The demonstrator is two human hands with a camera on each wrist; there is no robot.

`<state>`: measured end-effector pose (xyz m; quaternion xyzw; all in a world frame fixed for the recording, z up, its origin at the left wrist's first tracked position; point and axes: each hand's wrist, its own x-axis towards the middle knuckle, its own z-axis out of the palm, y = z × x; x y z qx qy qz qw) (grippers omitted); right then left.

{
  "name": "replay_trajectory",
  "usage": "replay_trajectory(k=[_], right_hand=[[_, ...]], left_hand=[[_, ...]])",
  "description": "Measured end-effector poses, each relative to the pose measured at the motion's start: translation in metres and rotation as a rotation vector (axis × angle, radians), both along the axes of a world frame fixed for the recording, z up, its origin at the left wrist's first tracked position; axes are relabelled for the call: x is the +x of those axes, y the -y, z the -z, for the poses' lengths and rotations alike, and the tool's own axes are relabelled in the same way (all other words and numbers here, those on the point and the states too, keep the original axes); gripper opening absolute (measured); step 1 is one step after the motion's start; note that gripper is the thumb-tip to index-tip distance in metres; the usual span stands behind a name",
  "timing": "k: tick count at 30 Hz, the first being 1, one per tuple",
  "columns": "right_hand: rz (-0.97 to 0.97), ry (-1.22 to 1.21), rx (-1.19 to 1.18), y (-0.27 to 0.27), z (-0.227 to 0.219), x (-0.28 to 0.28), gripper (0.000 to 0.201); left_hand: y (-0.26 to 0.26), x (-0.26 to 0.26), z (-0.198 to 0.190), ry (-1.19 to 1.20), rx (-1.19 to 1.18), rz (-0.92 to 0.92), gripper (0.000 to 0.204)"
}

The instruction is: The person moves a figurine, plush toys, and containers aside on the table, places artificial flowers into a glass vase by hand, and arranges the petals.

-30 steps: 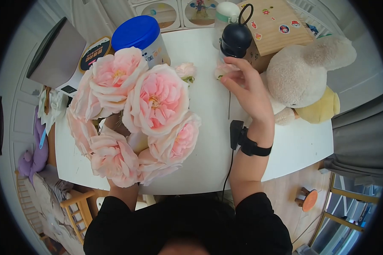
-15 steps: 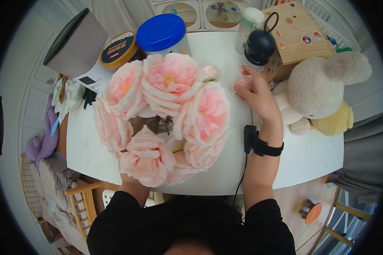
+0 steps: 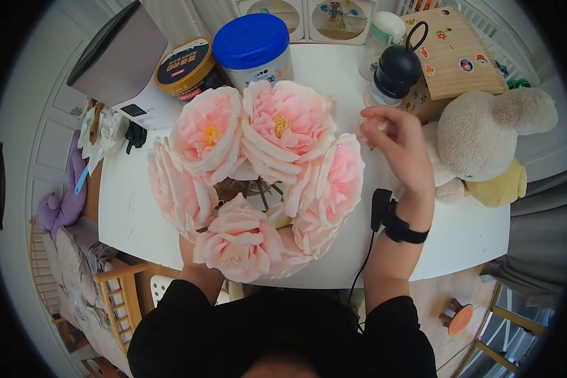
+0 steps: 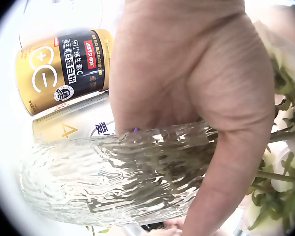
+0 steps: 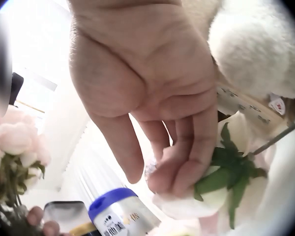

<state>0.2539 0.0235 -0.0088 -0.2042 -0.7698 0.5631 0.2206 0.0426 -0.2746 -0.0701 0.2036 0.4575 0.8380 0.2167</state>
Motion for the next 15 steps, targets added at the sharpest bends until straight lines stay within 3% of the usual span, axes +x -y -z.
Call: replay_trajectory(k=[3,4,7,8,10,12,13,15], right_hand=[[0.148,-0.278,0.117,0.025,-0.039,0.024,0.016],[0.199,-0.424,0.248,0.024,-0.038,0.035,0.016],[0.441,-0.906,0.327,0.037,-0.046,0.059,0.02],[0.414,-1.075,0.301,0.044,-0.049,0.06,0.012],[0.346,-1.446,-0.08,0.036,-0.037,0.091,0.016],[-0.286,-1.514,-0.13,0.02,-0.018,0.118,0.014],[-0.265,-1.641,-0.24,0.029,-0.019,0.114,0.012],[-0.241,-1.645,-0.26,0.052,-0.033,0.097,0.025]], left_hand=[[0.005,0.003,0.006,0.012,-0.009,-0.019,0.036],[0.007,0.005,0.008,0.017,-0.012,-0.026,0.036],[0.01,0.009,0.014,0.03,-0.022,-0.041,0.035],[0.011,0.011,0.017,0.036,-0.027,-0.045,0.035],[0.011,0.015,0.02,0.045,-0.032,-0.052,0.035],[0.011,0.017,0.022,0.047,-0.038,-0.057,0.035],[0.011,0.017,0.023,0.046,-0.043,-0.058,0.035],[0.011,0.018,0.023,0.043,-0.053,-0.058,0.034]])
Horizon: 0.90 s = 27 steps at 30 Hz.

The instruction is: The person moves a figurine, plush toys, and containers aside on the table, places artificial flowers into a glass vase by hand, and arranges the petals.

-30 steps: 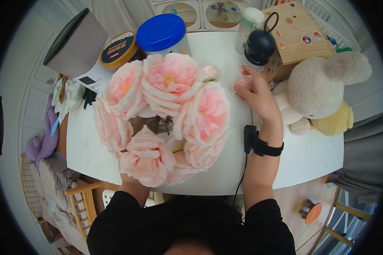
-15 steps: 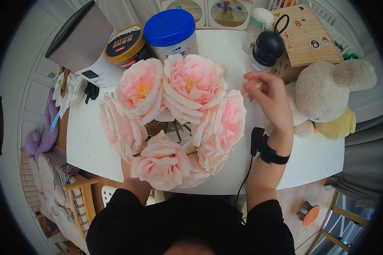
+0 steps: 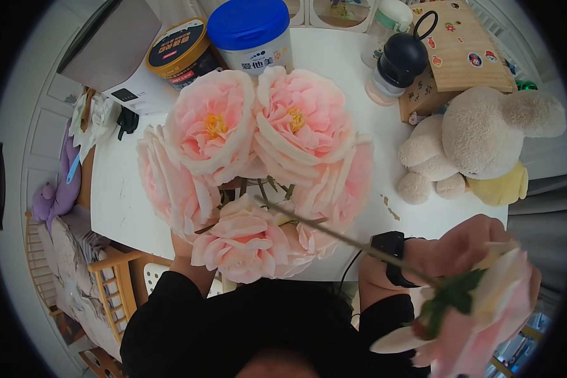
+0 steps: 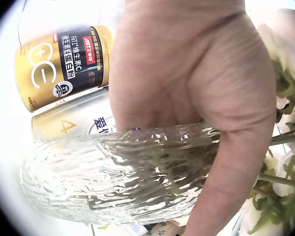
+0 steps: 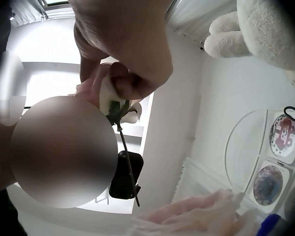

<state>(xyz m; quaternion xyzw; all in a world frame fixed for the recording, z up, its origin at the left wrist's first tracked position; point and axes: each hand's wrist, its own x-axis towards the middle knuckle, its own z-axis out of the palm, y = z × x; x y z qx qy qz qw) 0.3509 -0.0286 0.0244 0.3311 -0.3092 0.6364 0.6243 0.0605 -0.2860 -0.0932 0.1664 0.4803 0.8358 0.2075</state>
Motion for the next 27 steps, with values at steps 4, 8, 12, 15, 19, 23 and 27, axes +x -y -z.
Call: replay_trajectory(k=[4,8,12,15,19,23,27], right_hand=[[0.02,0.265,-0.099,0.059,-0.033,-0.033,0.011],[-0.302,0.541,0.558,0.021,-0.026,-0.038,0.048],[-0.065,0.632,0.707,0.031,-0.037,-0.054,0.047],[0.097,0.725,0.798,0.035,-0.038,-0.06,0.046],[0.16,0.601,0.692,0.049,-0.022,-0.075,0.026],[0.219,0.652,0.738,0.052,-0.027,-0.071,0.027],[0.27,0.634,0.689,0.056,-0.027,-0.073,0.03]], left_hand=[[-0.002,-0.002,-0.001,-0.016,-0.016,0.003,0.034],[-0.003,-0.001,0.0,-0.019,-0.04,0.013,0.033],[-0.004,-0.001,0.001,-0.028,-0.053,0.011,0.033],[-0.004,-0.002,0.0,-0.036,-0.061,0.007,0.033],[-0.003,-0.003,0.001,-0.044,-0.072,0.002,0.032],[-0.003,-0.004,0.002,-0.052,-0.081,-0.001,0.032],[-0.001,-0.005,0.003,-0.058,-0.089,-0.008,0.031]])
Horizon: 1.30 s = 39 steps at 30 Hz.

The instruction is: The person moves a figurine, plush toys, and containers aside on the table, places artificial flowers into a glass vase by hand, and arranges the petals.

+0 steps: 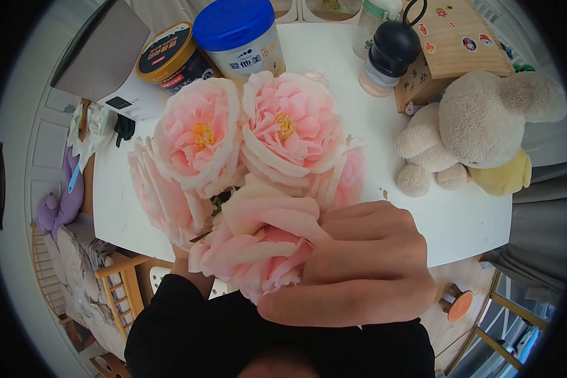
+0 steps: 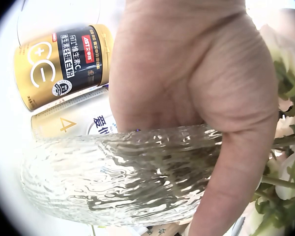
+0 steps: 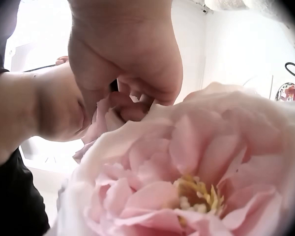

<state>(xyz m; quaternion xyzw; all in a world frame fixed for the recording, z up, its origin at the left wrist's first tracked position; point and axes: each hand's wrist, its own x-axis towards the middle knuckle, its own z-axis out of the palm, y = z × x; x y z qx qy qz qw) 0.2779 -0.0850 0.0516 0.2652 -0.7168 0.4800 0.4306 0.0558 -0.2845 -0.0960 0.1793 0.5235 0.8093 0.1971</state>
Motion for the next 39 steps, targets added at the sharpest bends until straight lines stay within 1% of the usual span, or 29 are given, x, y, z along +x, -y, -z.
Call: replay_trajectory(k=[1,4,7,10,16,19,22,23,26,27,29,32,35,38,39], right_hand=[[0.015,0.015,-0.009,0.001,0.0,0.001,0.031],[0.054,0.014,0.086,0.002,0.006,-0.001,0.033],[0.086,0.046,0.117,0.007,0.001,0.002,0.031],[0.117,0.05,0.065,0.013,0.0,0.007,0.031],[0.136,0.038,0.005,0.018,-0.002,0.011,0.036],[0.119,0.071,-0.013,0.019,-0.004,0.013,0.032],[0.104,0.017,0.125,0.007,0.003,0.005,0.028],[0.043,0.059,0.248,-0.003,-0.001,0.005,0.03],[0.154,0.037,0.055,0.017,-0.004,0.008,0.031],[0.128,0.122,0.061,0.018,-0.006,0.017,0.03],[0.076,0.29,0.071,0.014,-0.014,0.033,0.045],[0.056,0.319,0.075,0.012,-0.018,0.033,0.039],[0.117,0.068,0.151,0.012,-0.001,0.006,0.029],[0.187,0.067,0.275,0.015,0.004,-0.001,0.036],[0.158,0.073,0.305,0.012,0.006,-0.001,0.037]], left_hand=[[0.0,0.0,0.0,-0.002,-0.001,-0.002,0.031],[0.0,-0.001,0.0,-0.01,-0.006,-0.008,0.031],[0.001,-0.002,0.0,-0.018,-0.012,-0.014,0.03],[0.002,-0.002,0.001,-0.024,-0.018,-0.021,0.03],[0.003,-0.004,0.001,-0.039,-0.03,-0.032,0.029],[0.004,-0.004,0.001,-0.045,-0.036,-0.038,0.029],[0.005,-0.004,0.001,-0.051,-0.043,-0.042,0.029],[0.005,-0.005,0.001,-0.054,-0.045,-0.043,0.029],[0.006,-0.006,0.001,-0.061,-0.051,-0.05,0.028],[0.006,-0.006,0.002,-0.062,-0.053,-0.053,0.028],[0.007,-0.006,0.003,-0.065,-0.058,-0.057,0.028],[0.008,-0.006,0.003,-0.072,-0.064,-0.063,0.028],[0.009,-0.007,0.003,-0.08,-0.069,-0.069,0.027],[0.01,-0.008,0.002,-0.089,-0.074,-0.08,0.027],[0.011,-0.008,0.002,-0.092,-0.075,-0.084,0.027]])
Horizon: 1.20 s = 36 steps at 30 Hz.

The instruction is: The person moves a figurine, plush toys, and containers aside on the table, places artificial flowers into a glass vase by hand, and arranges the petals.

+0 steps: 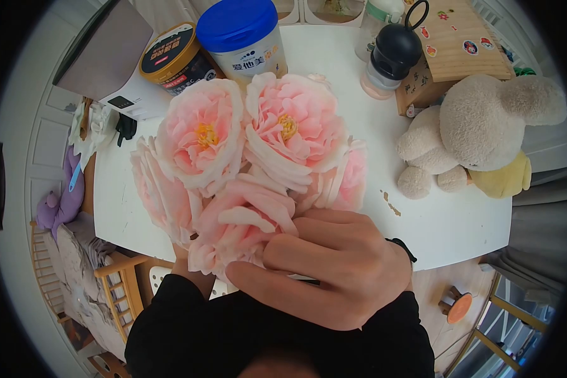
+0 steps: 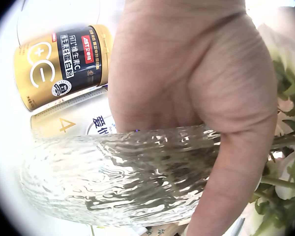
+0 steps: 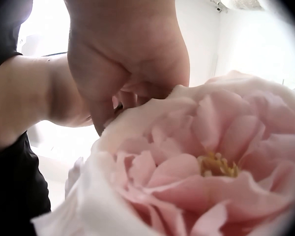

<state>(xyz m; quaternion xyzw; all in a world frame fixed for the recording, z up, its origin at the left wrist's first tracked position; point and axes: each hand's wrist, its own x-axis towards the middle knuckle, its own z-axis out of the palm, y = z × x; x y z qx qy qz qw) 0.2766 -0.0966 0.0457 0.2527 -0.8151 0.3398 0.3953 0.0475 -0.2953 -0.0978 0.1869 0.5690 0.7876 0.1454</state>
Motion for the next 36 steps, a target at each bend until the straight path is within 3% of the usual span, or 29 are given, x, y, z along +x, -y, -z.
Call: replay_trajectory(k=[3,10,16,19,22,25,28,31,34,36], right_hand=[[0.023,0.118,0.05,-0.004,-0.014,0.005,0.025],[-0.011,-0.213,-0.157,-0.021,-0.001,-0.007,0.022],[0.178,-0.017,-0.173,-0.013,-0.008,0.001,0.02],[0.219,-0.03,-0.12,-0.007,-0.006,-0.005,0.022],[0.311,0.166,-0.069,0.003,-0.019,-0.002,0.019],[0.341,0.165,0.143,0.002,-0.016,-0.003,0.02],[0.375,0.277,0.184,0.006,-0.027,0.0,0.024],[0.384,0.136,0.224,0.004,-0.013,-0.006,0.029],[0.323,0.149,0.189,-0.007,-0.015,-0.003,0.027],[0.245,-0.103,-0.13,-0.022,0.007,-0.002,0.027]], left_hand=[[0.005,-0.001,-0.001,-0.01,0.0,-0.024,0.027],[0.014,-0.003,-0.001,-0.03,0.015,-0.085,0.026],[0.015,-0.005,-0.001,-0.044,0.013,-0.093,0.025],[0.015,-0.006,-0.001,-0.053,0.01,-0.098,0.025],[0.014,-0.007,-0.002,-0.061,0.006,-0.1,0.024],[0.011,-0.009,-0.004,-0.074,-0.006,-0.09,0.024],[0.007,-0.011,-0.006,-0.086,-0.027,-0.068,0.024],[0.002,-0.012,-0.007,-0.095,-0.062,-0.034,0.023],[0.0,-0.015,-0.01,-0.109,-0.115,0.008,0.023],[0.0,-0.017,-0.013,-0.121,-0.152,0.031,0.023]])
